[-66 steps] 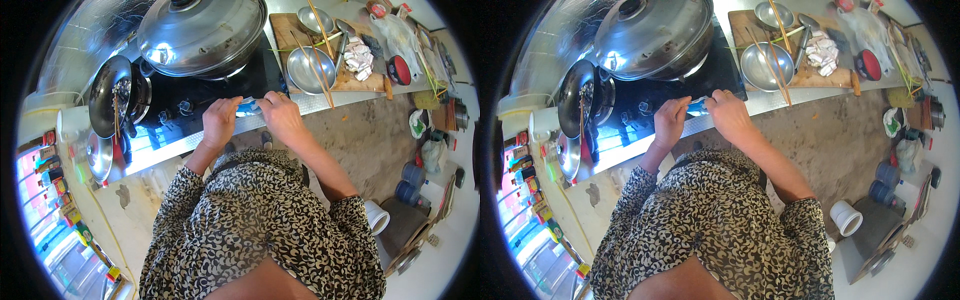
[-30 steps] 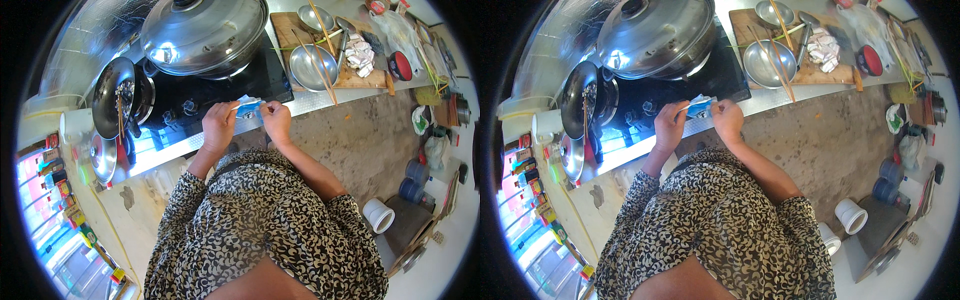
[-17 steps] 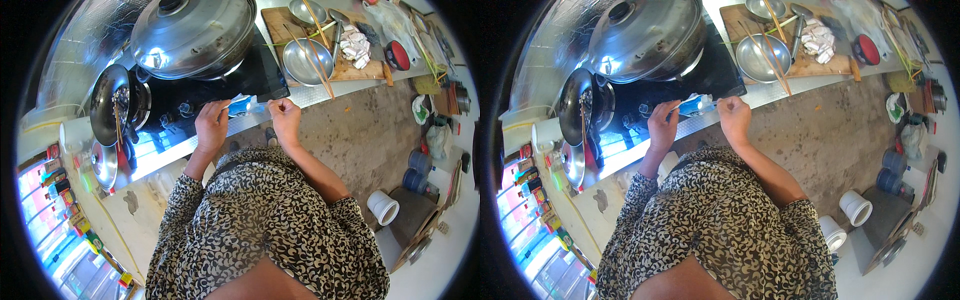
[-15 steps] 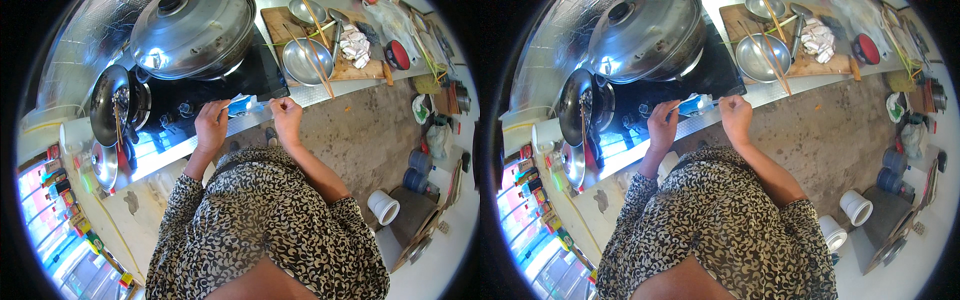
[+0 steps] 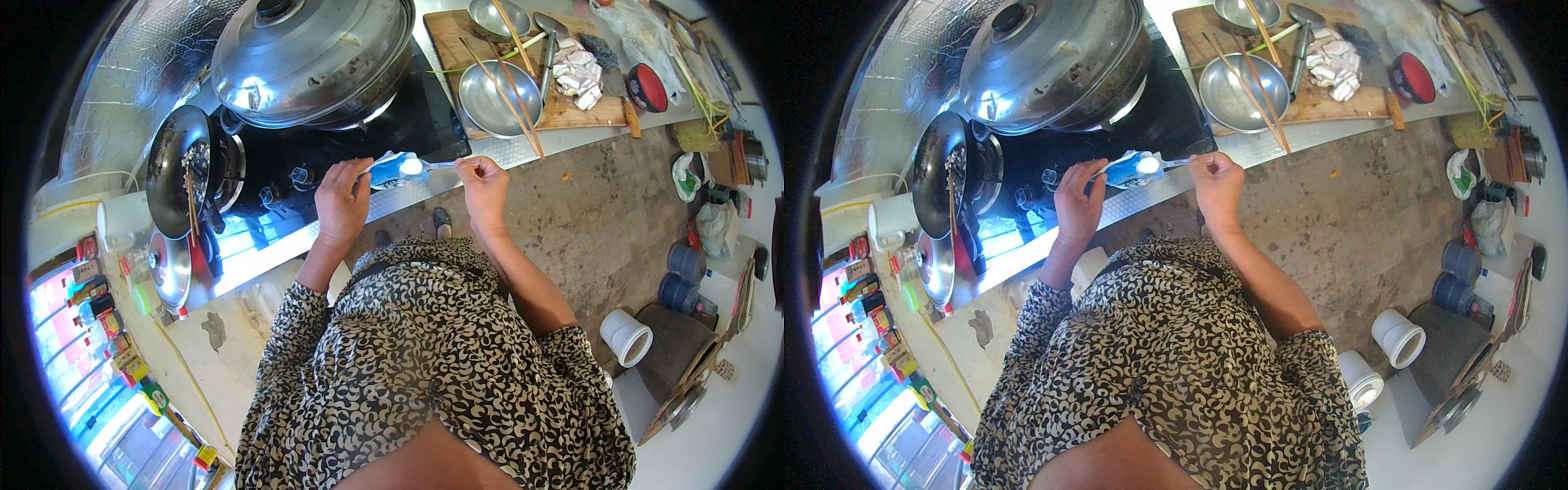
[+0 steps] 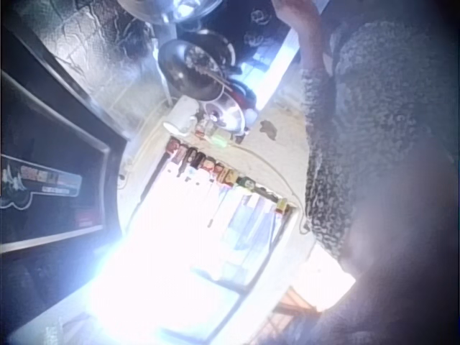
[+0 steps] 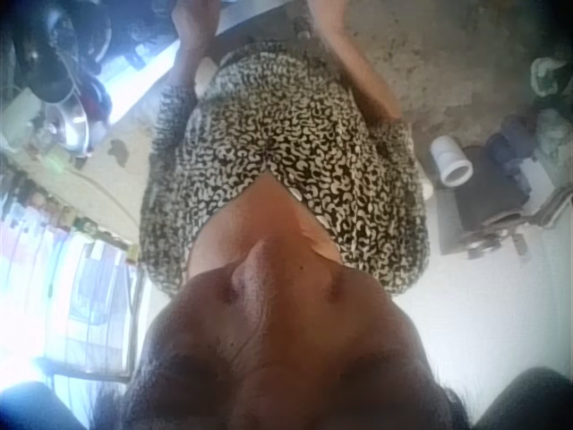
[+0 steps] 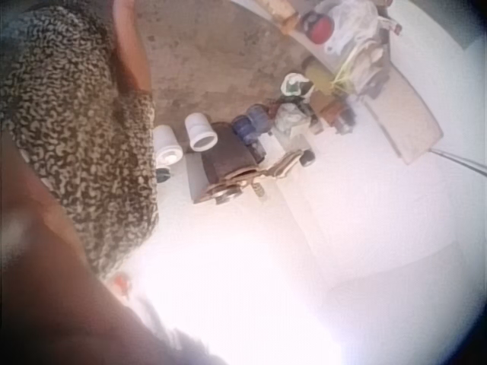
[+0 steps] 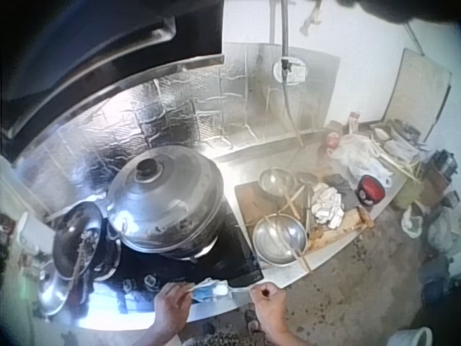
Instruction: The person retrieves a packet of seasoning, adds it to a pot of boiling soup, stirs the contents, and transfers the soup into a wok. The person then rinses the wok and places it on the stove.
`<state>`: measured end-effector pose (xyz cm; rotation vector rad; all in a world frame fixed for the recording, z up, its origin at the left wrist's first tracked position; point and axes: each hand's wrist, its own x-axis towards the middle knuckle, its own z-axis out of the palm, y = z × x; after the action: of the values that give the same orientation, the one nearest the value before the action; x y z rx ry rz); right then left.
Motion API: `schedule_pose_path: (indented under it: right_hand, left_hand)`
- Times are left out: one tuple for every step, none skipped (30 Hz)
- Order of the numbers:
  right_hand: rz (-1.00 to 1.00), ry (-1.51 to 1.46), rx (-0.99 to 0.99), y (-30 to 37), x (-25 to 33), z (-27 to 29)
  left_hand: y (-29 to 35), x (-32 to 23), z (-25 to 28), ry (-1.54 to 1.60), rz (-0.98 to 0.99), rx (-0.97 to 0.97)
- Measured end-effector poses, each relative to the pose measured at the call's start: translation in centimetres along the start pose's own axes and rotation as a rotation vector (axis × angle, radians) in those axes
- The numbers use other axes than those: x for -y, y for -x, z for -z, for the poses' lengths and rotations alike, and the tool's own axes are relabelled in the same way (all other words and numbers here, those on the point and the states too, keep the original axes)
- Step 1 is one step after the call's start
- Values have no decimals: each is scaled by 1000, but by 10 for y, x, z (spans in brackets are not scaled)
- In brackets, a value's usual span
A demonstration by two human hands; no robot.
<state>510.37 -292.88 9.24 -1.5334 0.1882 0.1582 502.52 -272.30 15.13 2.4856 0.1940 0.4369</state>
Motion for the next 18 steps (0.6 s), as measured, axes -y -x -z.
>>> schedule_pose_path:
  right_hand:
    - [-6,-10,9,0,1,2]
    - [-13,-20,18,1,2,4]
    - [-29,-42,23,1,2,5]
    - [-44,-66,26,1,3,6]
    - [-58,-90,28,0,4,7]
    - [-62,-99,30,0,3,9]
    - [-65,-110,35,0,4,9]
    - [-68,-121,40,-1,4,10]
    - [-74,-114,42,-1,5,13]
    - [-72,-110,51,0,14,12]
    - [-71,-105,61,2,21,13]
    - [-85,-94,64,5,22,17]
    - [-100,-89,69,15,22,19]
    - [-100,-87,76,14,24,21]
    - [-92,-81,77,14,26,24]
    - [-82,-78,78,15,26,26]
    - [-79,-72,81,16,30,27]
    - [-92,-88,82,18,35,25]
  left_hand:
    - [0,0,0,-6,-1,1]
    - [0,0,0,-2,4,-1]
    - [0,0,0,1,8,-3]
    - [-1,-1,0,5,10,-4]
    - [-2,-1,1,10,8,-6]
    - [-2,-2,2,14,7,-8]
    - [-3,-3,3,15,6,-12]
    - [-4,-4,5,15,2,-14]
    - [-4,-5,8,14,-3,-16]
    - [-6,-5,11,10,-9,-27]
    - [-5,-5,14,4,-12,-29]
    - [-1,-6,17,-2,-15,-32]
    - [7,-7,26,-14,-19,-35]
    - [7,-11,31,5,-12,-34]
    - [4,-17,39,34,-59,-53]
    - [0,-25,49,36,-120,-82]
    - [-6,-35,61,38,-173,-107]
    - [-19,-46,77,19,-234,-165]
